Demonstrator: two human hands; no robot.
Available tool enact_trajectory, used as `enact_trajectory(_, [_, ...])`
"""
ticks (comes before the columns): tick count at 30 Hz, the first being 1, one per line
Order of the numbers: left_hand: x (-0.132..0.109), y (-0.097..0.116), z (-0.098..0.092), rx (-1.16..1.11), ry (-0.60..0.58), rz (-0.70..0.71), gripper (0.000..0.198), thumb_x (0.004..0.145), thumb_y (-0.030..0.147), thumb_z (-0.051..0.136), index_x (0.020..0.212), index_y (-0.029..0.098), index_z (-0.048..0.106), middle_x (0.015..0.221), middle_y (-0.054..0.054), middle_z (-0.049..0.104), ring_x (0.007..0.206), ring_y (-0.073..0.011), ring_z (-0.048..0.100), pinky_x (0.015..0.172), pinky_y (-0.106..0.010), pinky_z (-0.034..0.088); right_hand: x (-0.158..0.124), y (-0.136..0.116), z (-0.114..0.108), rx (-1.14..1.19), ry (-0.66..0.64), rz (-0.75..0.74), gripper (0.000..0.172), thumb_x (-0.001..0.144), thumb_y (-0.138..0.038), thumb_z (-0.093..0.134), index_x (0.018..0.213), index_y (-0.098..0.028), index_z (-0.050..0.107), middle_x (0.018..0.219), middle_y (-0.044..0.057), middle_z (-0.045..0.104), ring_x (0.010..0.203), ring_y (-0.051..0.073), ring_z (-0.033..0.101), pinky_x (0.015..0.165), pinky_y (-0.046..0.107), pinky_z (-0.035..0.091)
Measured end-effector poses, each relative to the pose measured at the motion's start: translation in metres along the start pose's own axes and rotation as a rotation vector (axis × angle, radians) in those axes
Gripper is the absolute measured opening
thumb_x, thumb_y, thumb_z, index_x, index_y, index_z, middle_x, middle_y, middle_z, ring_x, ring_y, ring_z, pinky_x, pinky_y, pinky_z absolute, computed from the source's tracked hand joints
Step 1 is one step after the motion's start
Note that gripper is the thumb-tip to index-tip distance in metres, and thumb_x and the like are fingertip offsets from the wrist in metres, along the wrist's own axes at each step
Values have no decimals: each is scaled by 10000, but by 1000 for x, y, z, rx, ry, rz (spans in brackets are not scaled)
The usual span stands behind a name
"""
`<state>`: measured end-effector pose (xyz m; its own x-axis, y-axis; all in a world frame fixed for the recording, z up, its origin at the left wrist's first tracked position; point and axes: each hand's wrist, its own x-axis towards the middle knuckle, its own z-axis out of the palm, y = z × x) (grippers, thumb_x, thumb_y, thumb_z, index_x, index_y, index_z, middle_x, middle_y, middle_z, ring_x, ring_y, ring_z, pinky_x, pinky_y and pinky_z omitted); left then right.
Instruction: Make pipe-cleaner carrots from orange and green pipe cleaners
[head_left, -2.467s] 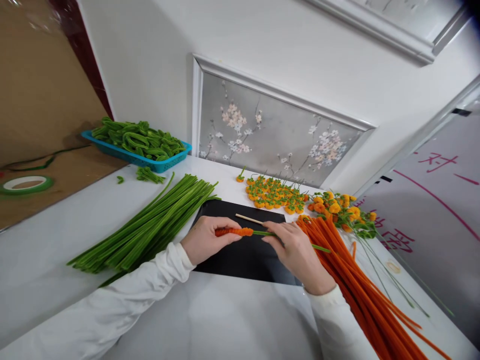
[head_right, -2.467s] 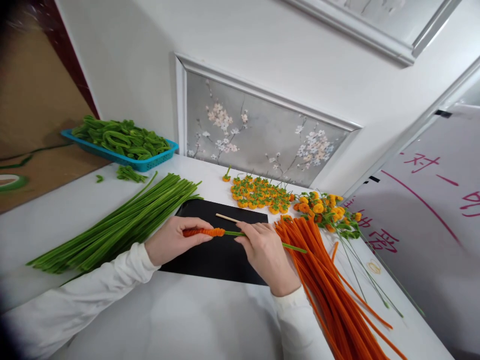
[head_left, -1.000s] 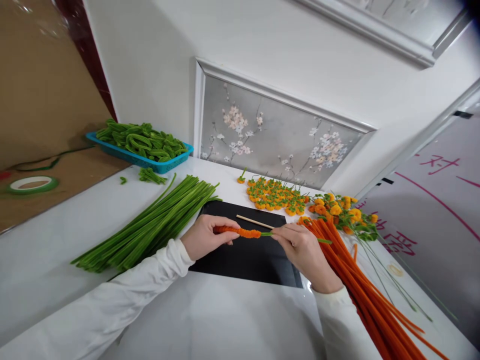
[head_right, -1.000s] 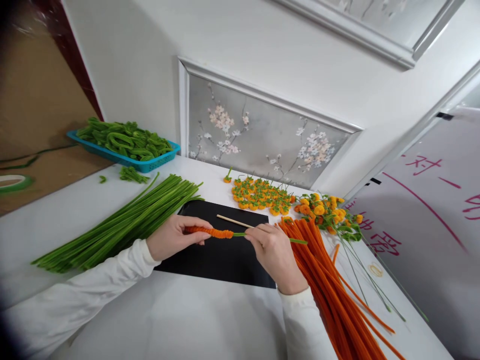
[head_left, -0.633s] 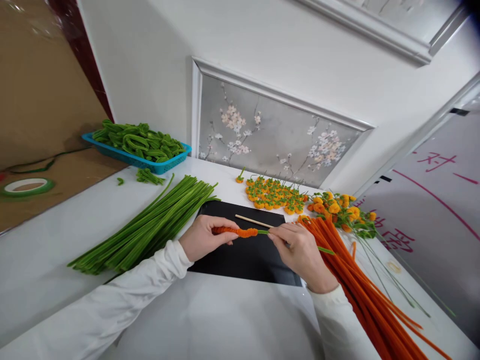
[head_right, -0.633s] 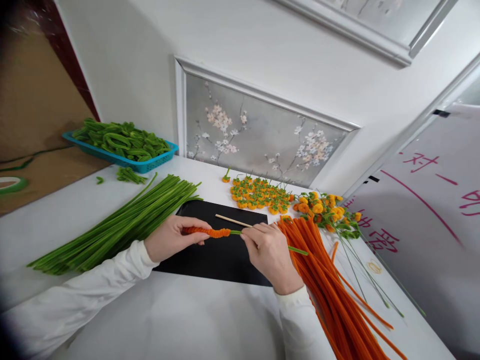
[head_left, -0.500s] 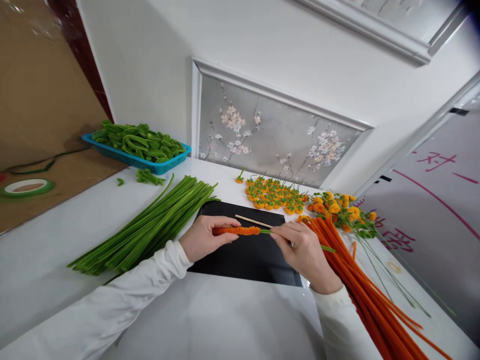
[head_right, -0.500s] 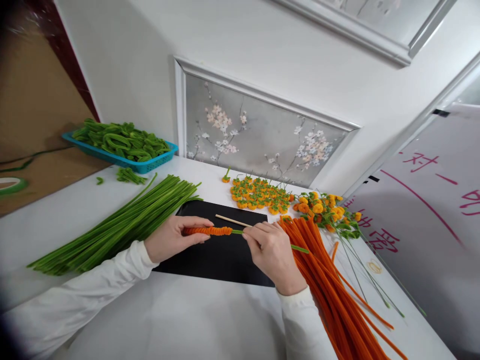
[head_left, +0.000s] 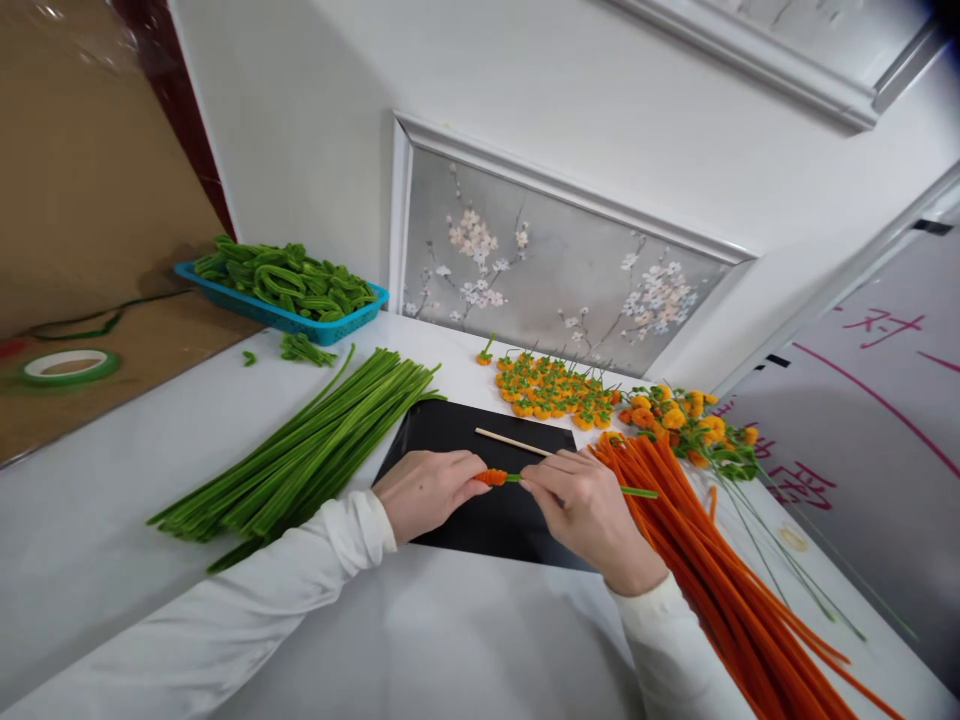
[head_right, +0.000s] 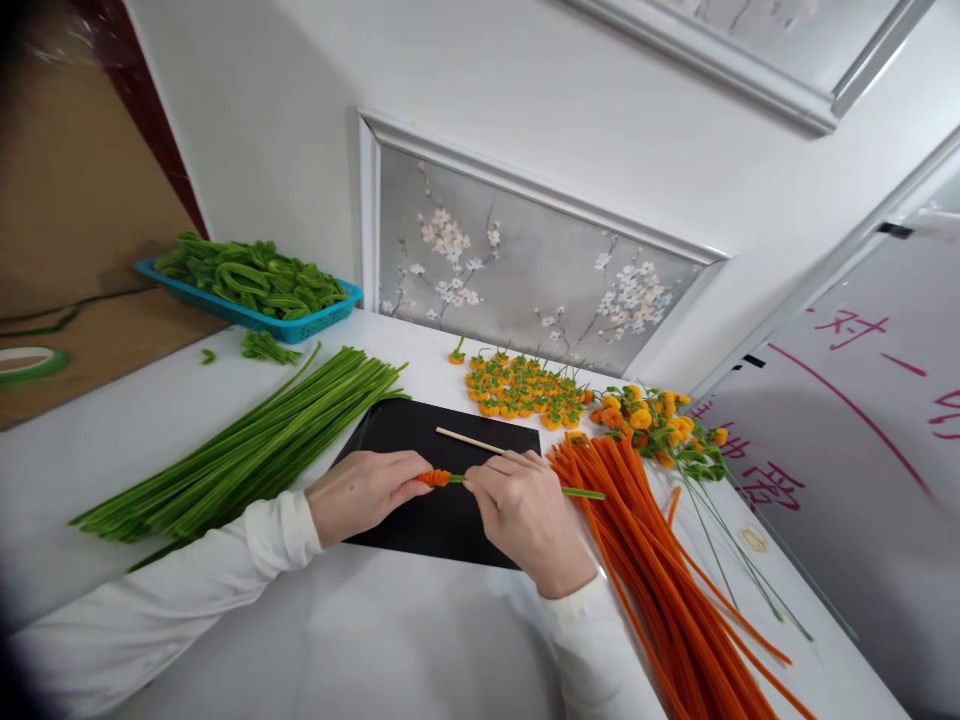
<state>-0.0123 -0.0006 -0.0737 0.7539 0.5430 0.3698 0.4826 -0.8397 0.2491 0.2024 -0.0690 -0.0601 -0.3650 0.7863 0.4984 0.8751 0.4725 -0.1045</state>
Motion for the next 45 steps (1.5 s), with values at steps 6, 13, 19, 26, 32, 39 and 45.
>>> enact_trajectory(6, [-2, 3, 5, -14, -47, -7, 252, 945, 318, 384, 890, 196, 598, 759, -15, 619, 634, -153, 589, 551, -234, 363, 3, -7, 1, -32, 2, -22, 194, 919, -187, 500, 840, -212, 675, 732, 25, 684, 721, 150, 610, 667, 267, 378])
enact_trajectory(13, [6, -4, -23, -693, -221, -416, 482, 928, 521, 286, 1193, 184, 506, 998, -91, 650, 853, -189, 625, 693, -265, 458, -1, 9, -2, 24, 65, 3, 183, 928, -228, 512, 885, -237, 689, 790, 20, 694, 717, 152, 595, 680, 272, 401])
enact_trajectory(19, [5, -7, -35, -1450, -498, -543, 541, 863, 644, 355, 1145, 200, 480, 857, -72, 661, 525, -112, 564, 416, -191, 360, -1, 9, 0, 128, 105, 2, 173, 919, -273, 542, 910, -264, 715, 839, 5, 700, 726, 133, 610, 678, 260, 439])
enact_trajectory(26, [4, 5, -20, -1507, -630, -575, 340, 857, 512, 520, 989, 199, 540, 604, 46, 453, 360, -16, 190, 322, -141, 78, 0, 2, 1, 200, 71, -4, 235, 930, -285, 514, 1110, -238, 656, 903, 51, 674, 824, 170, 612, 736, 298, 493])
enact_trajectory(32, [4, 3, -19, -1482, -653, -535, 336, 878, 497, 487, 1006, 188, 517, 611, 49, 404, 388, -28, 177, 325, -139, 102, -3, 13, -5, 181, 115, -14, 190, 925, -223, 515, 942, -235, 704, 887, 45, 673, 787, 168, 601, 712, 304, 469])
enact_trajectory(39, [1, 12, -10, -1477, -774, -475, 329, 885, 507, 465, 1067, 233, 457, 678, 37, 422, 434, -47, 263, 369, -154, 189, -1, 12, -8, 88, 96, -65, 204, 928, -171, 502, 911, -232, 696, 863, 28, 678, 748, 154, 574, 695, 305, 404])
enact_trajectory(45, [3, 17, -12, -1568, -741, -557, 343, 893, 542, 409, 993, 220, 473, 637, 50, 369, 435, -38, 158, 369, -144, 89, -1, 13, -7, 98, 84, -82, 201, 926, -169, 504, 936, -242, 691, 875, 29, 675, 759, 155, 574, 697, 297, 403])
